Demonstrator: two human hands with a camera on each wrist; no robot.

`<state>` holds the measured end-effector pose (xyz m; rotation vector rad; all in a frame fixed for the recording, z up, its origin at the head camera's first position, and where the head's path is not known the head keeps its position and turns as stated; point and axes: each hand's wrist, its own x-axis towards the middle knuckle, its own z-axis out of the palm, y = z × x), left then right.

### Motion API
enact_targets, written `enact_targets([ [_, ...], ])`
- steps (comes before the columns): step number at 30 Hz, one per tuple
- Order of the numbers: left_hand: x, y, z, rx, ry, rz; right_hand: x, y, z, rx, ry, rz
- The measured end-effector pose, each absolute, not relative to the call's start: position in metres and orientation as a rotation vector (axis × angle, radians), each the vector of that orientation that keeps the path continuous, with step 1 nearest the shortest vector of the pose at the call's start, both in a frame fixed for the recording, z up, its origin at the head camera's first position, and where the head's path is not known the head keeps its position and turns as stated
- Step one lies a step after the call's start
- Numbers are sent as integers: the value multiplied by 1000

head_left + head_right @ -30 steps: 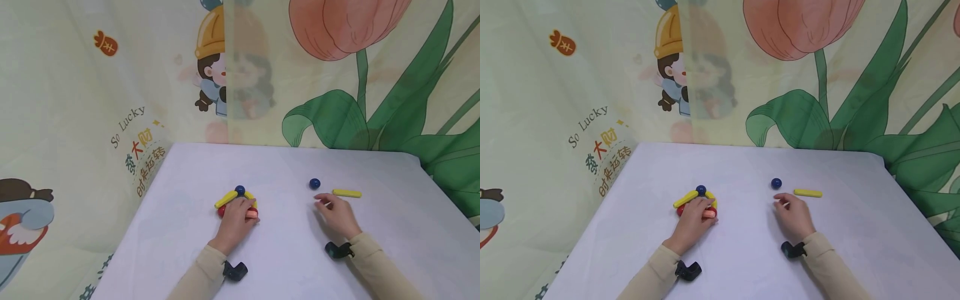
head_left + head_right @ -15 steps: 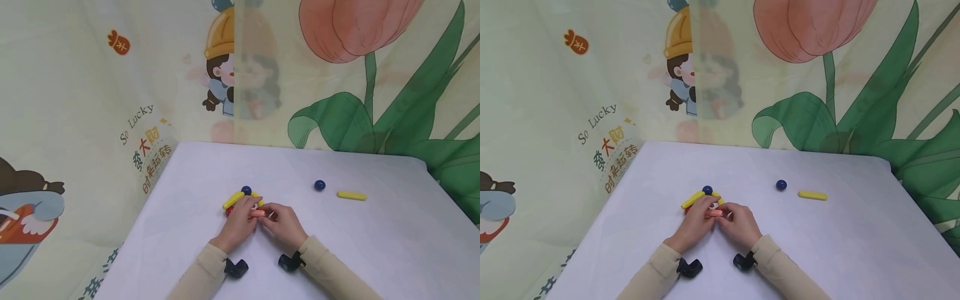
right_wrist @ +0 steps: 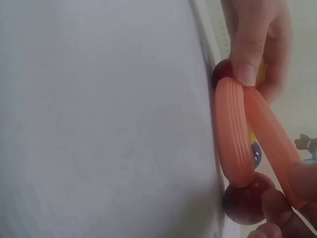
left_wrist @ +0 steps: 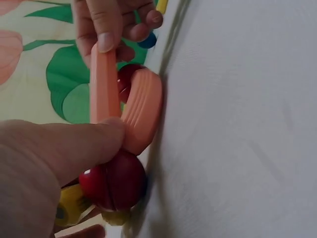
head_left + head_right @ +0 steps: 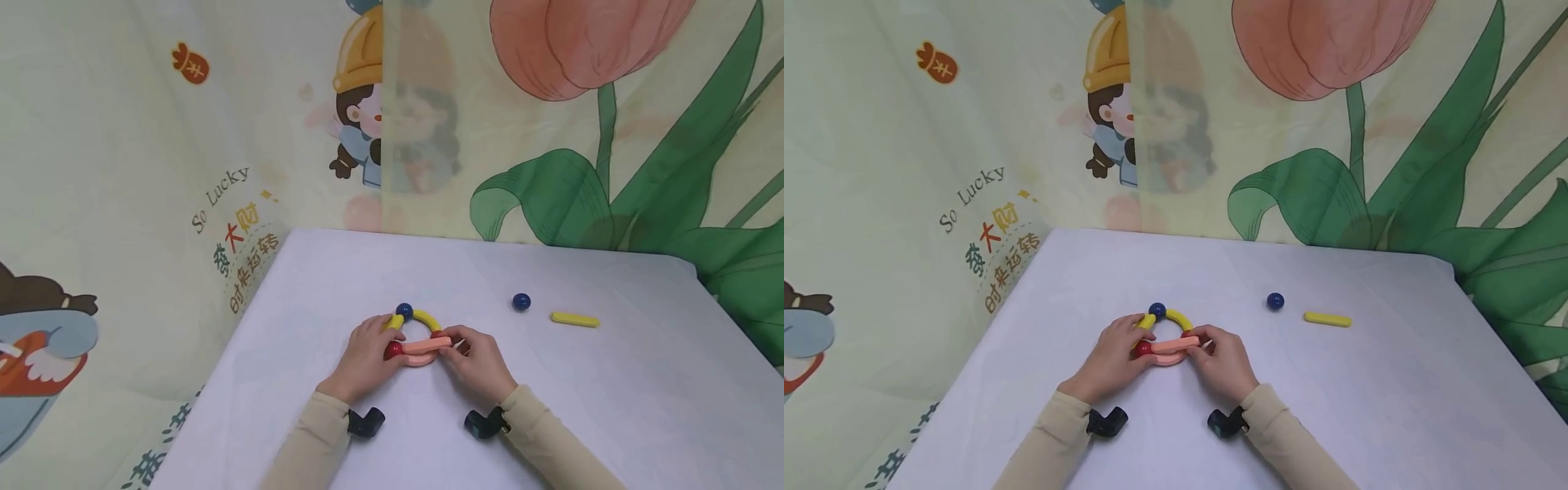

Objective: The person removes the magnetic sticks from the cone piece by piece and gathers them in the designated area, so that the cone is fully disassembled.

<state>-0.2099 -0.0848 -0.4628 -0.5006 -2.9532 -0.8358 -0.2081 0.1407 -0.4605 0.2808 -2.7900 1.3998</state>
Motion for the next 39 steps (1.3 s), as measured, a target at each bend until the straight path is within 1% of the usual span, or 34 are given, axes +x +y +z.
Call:
enact_targets([
  [5,-212,-88,-465,-485,-2957,-946,-208,142,-462,338,-2762,1439],
  [12,-214,-87,-464,-499,-2936,-976,-207,145,-464,355,-2760,1379],
  [18,-215,-85,-463,-469,-2934,-959,-198,148,-456,283,-2778,1409],
  [24,-215,-88,-460,-410,-2948,-924,-189,163,-443,298,-2716,1412],
  [27,-214,-88,-459,-389,-2952,-927,-189,177,-444,265,-2716,1418],
  [30,-213,-88,-460,-381,-2949,-936,-190,200,-448,167,-2727,1432],
  [39,-212,-88,-462,-379,-2922,-947,-194,286,-450,-249,-2770,1423],
])
